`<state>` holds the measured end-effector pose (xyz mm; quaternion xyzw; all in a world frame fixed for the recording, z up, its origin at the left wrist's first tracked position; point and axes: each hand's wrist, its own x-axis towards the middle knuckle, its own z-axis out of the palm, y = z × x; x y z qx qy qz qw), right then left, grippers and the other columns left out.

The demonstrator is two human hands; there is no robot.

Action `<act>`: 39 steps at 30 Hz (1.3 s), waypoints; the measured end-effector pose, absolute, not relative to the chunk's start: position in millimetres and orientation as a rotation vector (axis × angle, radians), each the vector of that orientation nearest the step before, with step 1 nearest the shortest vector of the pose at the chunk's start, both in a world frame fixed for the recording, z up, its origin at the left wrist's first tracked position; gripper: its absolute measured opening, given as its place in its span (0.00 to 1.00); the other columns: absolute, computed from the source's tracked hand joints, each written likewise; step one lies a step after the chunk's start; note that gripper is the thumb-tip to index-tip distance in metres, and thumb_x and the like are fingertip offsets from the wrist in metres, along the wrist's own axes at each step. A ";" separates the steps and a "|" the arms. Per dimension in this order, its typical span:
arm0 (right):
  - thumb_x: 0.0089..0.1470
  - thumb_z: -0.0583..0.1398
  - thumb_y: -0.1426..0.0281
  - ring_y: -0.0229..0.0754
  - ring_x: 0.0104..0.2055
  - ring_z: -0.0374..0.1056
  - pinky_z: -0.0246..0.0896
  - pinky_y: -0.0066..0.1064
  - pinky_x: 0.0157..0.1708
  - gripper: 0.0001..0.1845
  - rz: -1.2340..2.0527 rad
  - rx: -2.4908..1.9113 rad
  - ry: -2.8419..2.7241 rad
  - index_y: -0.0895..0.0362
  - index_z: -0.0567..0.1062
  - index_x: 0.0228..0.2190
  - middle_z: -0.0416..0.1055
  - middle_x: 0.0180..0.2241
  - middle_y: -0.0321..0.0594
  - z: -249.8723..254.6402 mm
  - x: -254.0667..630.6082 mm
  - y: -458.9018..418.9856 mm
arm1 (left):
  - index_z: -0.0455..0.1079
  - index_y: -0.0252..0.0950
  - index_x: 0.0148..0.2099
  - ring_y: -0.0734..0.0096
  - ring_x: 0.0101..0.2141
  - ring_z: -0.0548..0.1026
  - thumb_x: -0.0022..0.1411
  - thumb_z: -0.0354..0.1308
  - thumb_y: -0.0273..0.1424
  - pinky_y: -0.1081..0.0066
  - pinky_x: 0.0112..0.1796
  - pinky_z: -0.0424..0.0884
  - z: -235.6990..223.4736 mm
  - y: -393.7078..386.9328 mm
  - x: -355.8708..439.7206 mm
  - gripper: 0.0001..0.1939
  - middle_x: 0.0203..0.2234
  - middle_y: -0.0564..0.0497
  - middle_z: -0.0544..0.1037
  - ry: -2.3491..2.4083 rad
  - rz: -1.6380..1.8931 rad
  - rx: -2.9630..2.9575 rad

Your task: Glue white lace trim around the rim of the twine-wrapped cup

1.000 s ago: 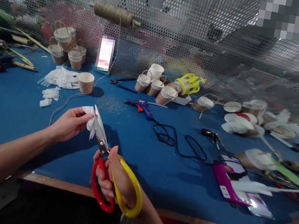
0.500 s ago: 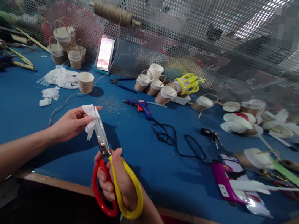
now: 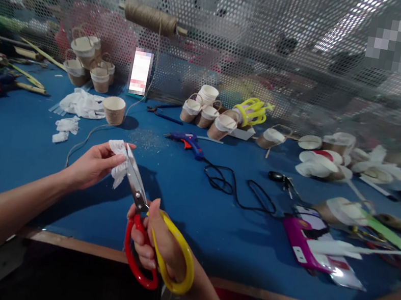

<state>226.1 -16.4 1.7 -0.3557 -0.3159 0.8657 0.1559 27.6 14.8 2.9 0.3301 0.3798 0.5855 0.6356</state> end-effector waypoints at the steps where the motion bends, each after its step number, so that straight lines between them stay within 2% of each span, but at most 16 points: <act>1: 0.45 0.48 0.39 0.23 0.09 0.43 0.37 0.17 0.06 0.33 2.461 -1.024 -0.918 0.57 0.63 0.35 0.57 0.15 0.24 1.8 226.3 -16.9 | 0.75 0.35 0.39 0.79 0.27 0.70 0.45 0.67 0.30 0.78 0.31 0.64 2.3 14.8 27.0 0.16 0.27 0.53 0.76 0.872 1.334 0.768; 8: 0.43 0.51 0.39 0.22 0.09 0.42 0.37 0.17 0.06 0.33 2.437 -1.004 -0.959 0.56 0.63 0.34 0.58 0.15 0.24 -2.8 227.8 -18.5 | 0.76 0.33 0.37 0.79 0.26 0.68 0.49 0.64 0.36 0.78 0.28 0.63 0.7 17.4 24.8 0.14 0.27 0.51 0.77 0.931 1.372 0.830; 12: 0.42 0.52 0.39 0.22 0.09 0.41 0.37 0.17 0.06 0.32 2.402 -0.977 -1.010 0.56 0.63 0.33 0.58 0.15 0.24 -2.3 228.3 -19.5 | 0.77 0.32 0.34 0.80 0.23 0.68 0.46 0.65 0.35 0.78 0.26 0.63 4.4 18.4 24.6 0.13 0.23 0.52 0.76 0.936 1.349 0.759; 23: 0.38 0.54 0.39 0.23 0.11 0.44 0.39 0.16 0.07 0.34 2.424 -0.818 -1.027 0.56 0.64 0.33 0.58 0.17 0.26 -6.6 229.6 -19.3 | 0.76 0.32 0.34 0.80 0.21 0.70 0.40 0.69 0.31 0.79 0.24 0.65 8.5 18.5 24.6 0.15 0.21 0.53 0.76 0.882 1.385 0.615; 27: 0.39 0.53 0.39 0.23 0.12 0.44 0.39 0.17 0.09 0.34 2.424 -0.808 -1.020 0.56 0.65 0.34 0.58 0.17 0.26 -5.4 229.7 -20.5 | 0.76 0.35 0.37 0.81 0.22 0.69 0.40 0.69 0.29 0.79 0.25 0.65 9.1 18.1 24.9 0.17 0.22 0.55 0.75 0.877 1.422 0.610; 35: 0.38 0.53 0.38 0.23 0.12 0.43 0.37 0.17 0.09 0.35 2.436 -0.841 -1.047 0.56 0.65 0.33 0.57 0.18 0.26 -1.4 231.8 -20.4 | 0.76 0.36 0.38 0.82 0.20 0.67 0.41 0.68 0.28 0.79 0.23 0.64 9.6 18.1 24.5 0.17 0.21 0.56 0.74 0.886 1.429 0.614; 39: 0.40 0.52 0.39 0.23 0.12 0.43 0.37 0.17 0.09 0.34 2.446 -0.788 -1.014 0.56 0.65 0.33 0.57 0.18 0.27 -3.7 231.2 -19.7 | 0.76 0.36 0.38 0.82 0.22 0.68 0.41 0.67 0.28 0.79 0.25 0.63 7.9 18.3 25.0 0.17 0.23 0.54 0.75 0.903 1.423 0.642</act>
